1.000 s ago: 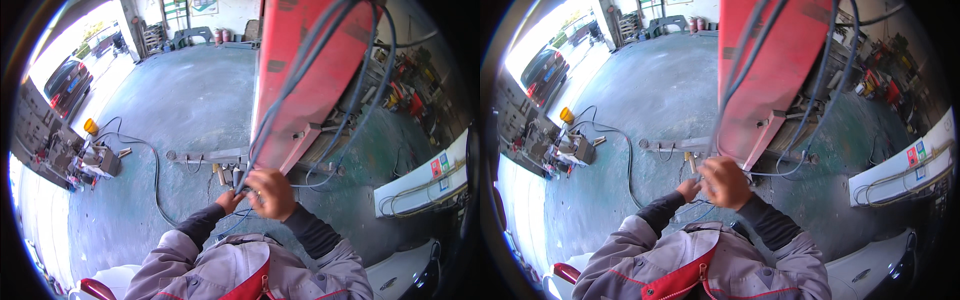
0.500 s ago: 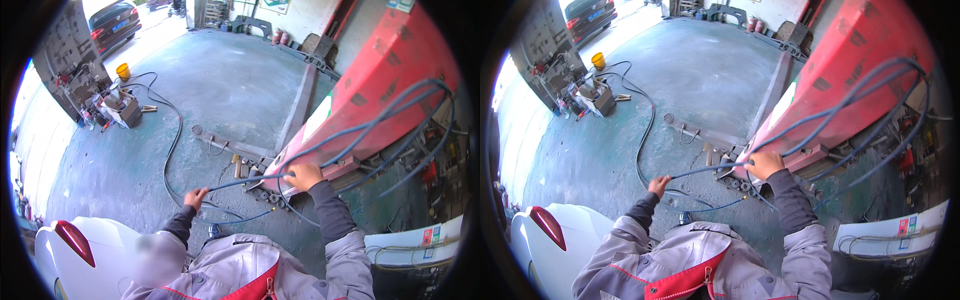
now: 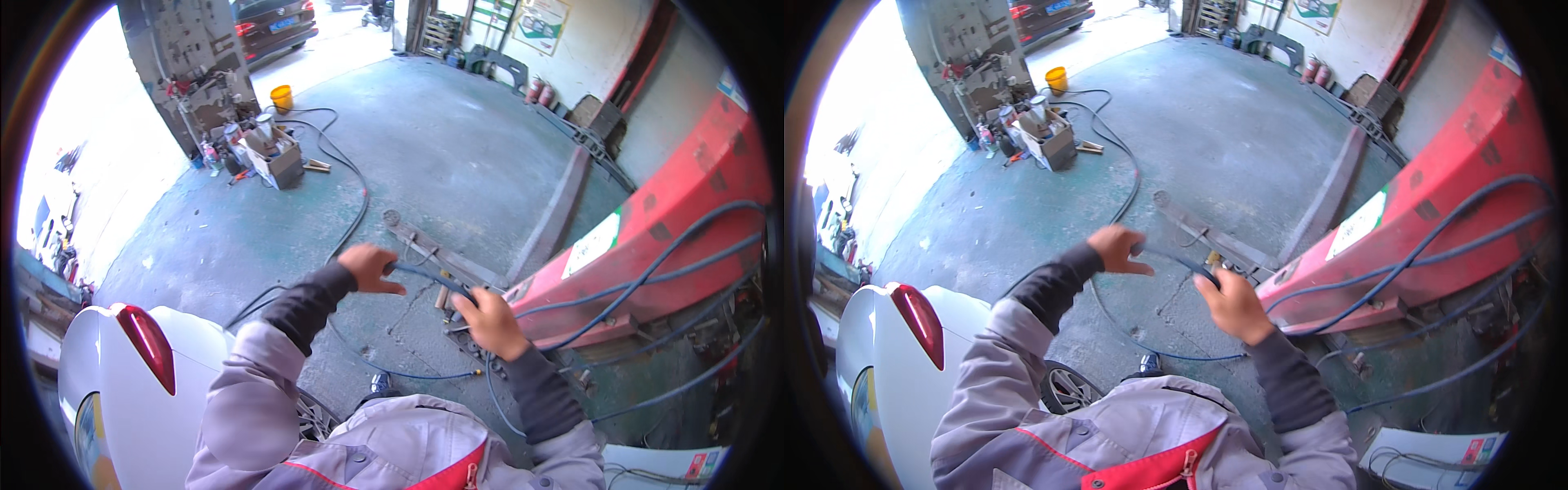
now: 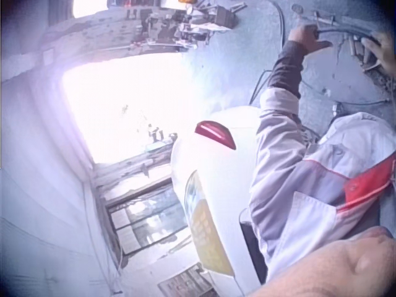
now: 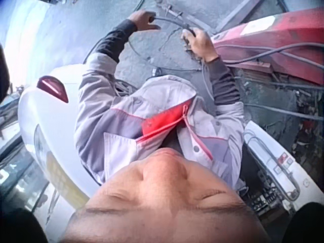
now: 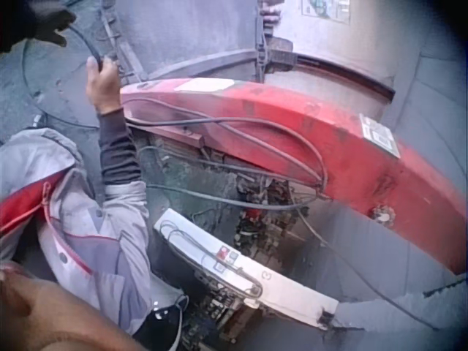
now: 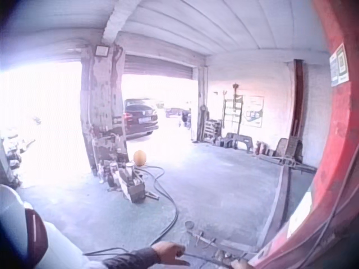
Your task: The person moves a red floor jack, picks up a metal bar, and places it against a wall. They then coil a long hose around a red pillar, carry a cardboard box to a shelf, and finally pick up and coil a power tool cord.
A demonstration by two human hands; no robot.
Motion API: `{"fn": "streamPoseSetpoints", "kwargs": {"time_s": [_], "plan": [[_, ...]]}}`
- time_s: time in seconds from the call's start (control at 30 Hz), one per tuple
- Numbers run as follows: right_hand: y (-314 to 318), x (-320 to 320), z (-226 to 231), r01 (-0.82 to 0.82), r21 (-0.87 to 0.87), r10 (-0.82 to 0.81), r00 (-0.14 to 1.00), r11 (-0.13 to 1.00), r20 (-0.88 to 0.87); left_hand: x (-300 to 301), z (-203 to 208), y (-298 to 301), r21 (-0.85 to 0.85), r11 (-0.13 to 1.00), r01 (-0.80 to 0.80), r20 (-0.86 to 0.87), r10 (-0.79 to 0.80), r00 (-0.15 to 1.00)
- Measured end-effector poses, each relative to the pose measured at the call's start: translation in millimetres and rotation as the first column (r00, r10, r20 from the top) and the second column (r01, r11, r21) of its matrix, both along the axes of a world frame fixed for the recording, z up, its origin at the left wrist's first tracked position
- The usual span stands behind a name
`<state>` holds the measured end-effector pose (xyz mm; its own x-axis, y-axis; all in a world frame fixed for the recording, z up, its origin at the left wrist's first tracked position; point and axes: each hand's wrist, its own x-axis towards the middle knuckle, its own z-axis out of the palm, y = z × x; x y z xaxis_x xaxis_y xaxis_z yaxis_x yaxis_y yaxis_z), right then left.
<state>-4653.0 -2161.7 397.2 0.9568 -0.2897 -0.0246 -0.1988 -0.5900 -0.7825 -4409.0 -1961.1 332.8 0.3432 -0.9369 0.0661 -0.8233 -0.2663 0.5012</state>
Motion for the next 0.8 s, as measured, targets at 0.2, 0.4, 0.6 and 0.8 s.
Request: {"fn": "streamPoseSetpoints", "kwargs": {"time_s": [0.2, 0.4, 0.6, 0.8], "plan": [[-41, -76, -16, 0.168, 0.729, 0.265, 0.858, 0.664, -0.439, 18, -129, 107, 0.056, 0.72, -0.691, -0.12, 0.692, 0.712], [-7, -89, -20, -0.38, -0.137, 0.234, 0.776, 0.915, -0.586, 21, -13, 31, 0.456, 0.88, -0.135, 0.177, 0.059, 0.983], [43, -68, 30, 0.044, -0.24, -0.053, 0.998, 0.97, -0.031, -62, 103, -88, 0.434, 0.847, 0.306, 0.186, -0.417, 0.89], [-20, -177, 100, 0.168, 0.775, -0.18, 0.981, 0.609, -0.071, -50, 85, -98, -0.267, 0.926, 0.267, -0.322, -0.347, 0.881]]}}
